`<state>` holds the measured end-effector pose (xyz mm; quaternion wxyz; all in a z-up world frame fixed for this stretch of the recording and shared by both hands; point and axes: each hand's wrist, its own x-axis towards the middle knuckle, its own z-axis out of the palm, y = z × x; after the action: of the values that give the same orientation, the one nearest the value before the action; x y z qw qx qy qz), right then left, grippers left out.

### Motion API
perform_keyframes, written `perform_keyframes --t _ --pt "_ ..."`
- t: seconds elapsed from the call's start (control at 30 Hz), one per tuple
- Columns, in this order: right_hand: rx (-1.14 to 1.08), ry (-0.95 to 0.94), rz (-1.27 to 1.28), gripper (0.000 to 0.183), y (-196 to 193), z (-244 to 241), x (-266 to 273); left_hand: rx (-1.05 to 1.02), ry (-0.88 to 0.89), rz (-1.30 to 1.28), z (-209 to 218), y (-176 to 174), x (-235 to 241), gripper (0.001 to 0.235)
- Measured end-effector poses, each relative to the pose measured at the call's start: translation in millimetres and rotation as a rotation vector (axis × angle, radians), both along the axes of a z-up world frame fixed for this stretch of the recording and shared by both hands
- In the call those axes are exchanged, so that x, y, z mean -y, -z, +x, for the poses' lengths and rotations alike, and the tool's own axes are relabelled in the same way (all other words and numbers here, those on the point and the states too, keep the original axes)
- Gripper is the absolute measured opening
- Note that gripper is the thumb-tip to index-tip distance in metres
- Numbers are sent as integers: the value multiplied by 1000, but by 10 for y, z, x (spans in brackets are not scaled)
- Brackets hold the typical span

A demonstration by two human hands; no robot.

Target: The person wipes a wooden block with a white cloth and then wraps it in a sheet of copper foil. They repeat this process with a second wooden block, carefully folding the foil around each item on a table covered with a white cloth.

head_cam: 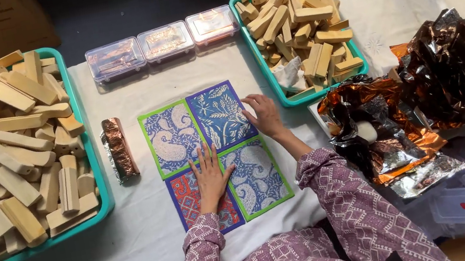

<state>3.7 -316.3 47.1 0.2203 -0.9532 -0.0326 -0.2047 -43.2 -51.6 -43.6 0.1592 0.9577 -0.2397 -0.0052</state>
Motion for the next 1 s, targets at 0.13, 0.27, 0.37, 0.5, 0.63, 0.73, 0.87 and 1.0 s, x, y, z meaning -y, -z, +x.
perform_keyframes --t 0.13,0.27,0.37,0.5,0.63,0.73,0.87,1.0 --pt "160 365 90 32 -86 105 822 -21 34 21 25 78 6 100" --pt "194 758 235 43 255 94 1789 -100 32 100 47 76 14 101" --pt "71 846 222 50 284 -2 2151 -111 30 78 68 68 10 101" --pt "-125 879 74 43 274 -91 2486 -102 44 62 32 59 -13 101" --pt "-110 821 118 42 206 116 2534 -98 30 57 8 9 -4 100" --pt "-99 776 126 42 -59 323 2400 -107 34 57 14 0 -4 100" --pt "-44 614 -22 62 -375 660 2161 -169 36 125 29 -101 6 100" --pt "-86 315 -345 75 -253 981 2176 -146 39 103 27 -46 -1 101"
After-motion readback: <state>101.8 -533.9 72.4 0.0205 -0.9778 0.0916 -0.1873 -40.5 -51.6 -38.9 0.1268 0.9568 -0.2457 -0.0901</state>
